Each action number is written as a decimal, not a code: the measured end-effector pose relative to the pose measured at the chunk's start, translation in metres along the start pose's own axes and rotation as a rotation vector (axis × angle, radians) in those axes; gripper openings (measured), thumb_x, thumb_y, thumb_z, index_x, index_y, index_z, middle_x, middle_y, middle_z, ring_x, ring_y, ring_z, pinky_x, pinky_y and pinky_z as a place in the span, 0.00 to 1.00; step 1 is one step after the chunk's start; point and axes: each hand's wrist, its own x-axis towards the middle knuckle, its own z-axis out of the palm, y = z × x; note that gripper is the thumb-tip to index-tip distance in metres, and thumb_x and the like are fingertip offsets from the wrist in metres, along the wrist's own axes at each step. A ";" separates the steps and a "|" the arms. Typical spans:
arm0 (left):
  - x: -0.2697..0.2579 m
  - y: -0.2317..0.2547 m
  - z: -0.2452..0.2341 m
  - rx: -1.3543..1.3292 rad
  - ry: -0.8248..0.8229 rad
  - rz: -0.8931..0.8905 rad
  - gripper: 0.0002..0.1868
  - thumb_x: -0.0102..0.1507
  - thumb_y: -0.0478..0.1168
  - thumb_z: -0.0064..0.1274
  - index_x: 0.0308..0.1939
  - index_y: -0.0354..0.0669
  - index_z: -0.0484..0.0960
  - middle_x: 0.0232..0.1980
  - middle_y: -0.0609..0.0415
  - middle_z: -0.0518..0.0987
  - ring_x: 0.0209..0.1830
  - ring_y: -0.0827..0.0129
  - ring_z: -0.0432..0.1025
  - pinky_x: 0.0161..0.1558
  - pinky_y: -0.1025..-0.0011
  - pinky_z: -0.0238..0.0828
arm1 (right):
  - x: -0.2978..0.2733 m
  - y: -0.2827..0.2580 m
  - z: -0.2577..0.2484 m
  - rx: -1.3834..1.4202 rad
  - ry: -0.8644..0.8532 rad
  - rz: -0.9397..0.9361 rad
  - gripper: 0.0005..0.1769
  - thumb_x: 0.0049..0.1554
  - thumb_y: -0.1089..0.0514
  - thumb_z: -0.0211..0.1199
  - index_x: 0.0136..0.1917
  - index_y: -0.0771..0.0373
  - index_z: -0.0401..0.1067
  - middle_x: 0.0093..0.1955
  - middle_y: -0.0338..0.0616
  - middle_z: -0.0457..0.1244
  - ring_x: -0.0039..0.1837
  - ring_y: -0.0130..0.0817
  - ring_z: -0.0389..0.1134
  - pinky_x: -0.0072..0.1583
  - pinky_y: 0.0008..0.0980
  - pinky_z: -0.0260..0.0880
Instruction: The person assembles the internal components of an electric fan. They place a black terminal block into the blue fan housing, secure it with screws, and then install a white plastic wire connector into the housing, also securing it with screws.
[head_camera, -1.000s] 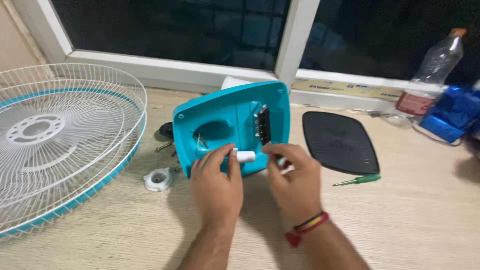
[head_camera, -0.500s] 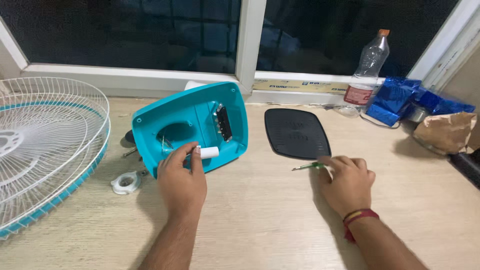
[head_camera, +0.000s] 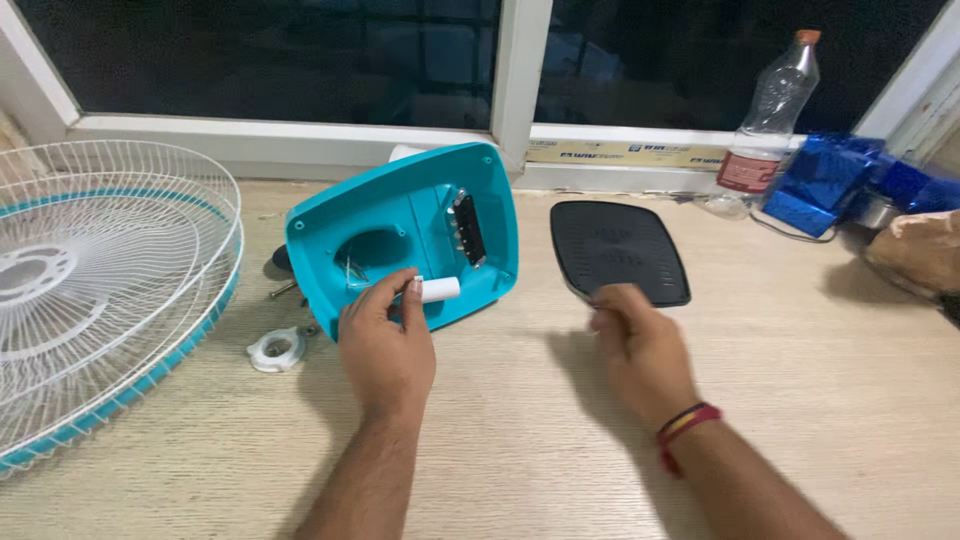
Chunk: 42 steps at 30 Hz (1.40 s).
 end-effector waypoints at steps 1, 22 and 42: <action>0.000 0.000 0.001 -0.020 0.014 0.011 0.09 0.66 0.41 0.56 0.47 0.43 0.88 0.45 0.52 0.86 0.42 0.59 0.75 0.45 0.60 0.72 | 0.000 -0.011 0.013 0.187 -0.053 0.047 0.10 0.59 0.63 0.58 0.54 0.56 0.75 0.46 0.37 0.71 0.52 0.34 0.74 0.54 0.38 0.74; 0.001 -0.001 0.000 -0.004 -0.030 -0.059 0.10 0.67 0.42 0.54 0.49 0.47 0.87 0.46 0.55 0.85 0.44 0.63 0.77 0.47 0.63 0.73 | -0.008 -0.091 0.084 0.110 0.040 -0.339 0.15 0.54 0.63 0.66 0.56 0.61 0.80 0.36 0.44 0.69 0.33 0.32 0.70 0.36 0.32 0.69; 0.000 -0.001 -0.001 0.023 -0.037 -0.055 0.11 0.66 0.41 0.54 0.50 0.49 0.87 0.46 0.56 0.85 0.44 0.63 0.76 0.48 0.63 0.73 | -0.007 -0.099 0.083 0.018 0.012 -0.349 0.15 0.56 0.63 0.65 0.56 0.62 0.79 0.35 0.43 0.67 0.31 0.33 0.68 0.33 0.33 0.67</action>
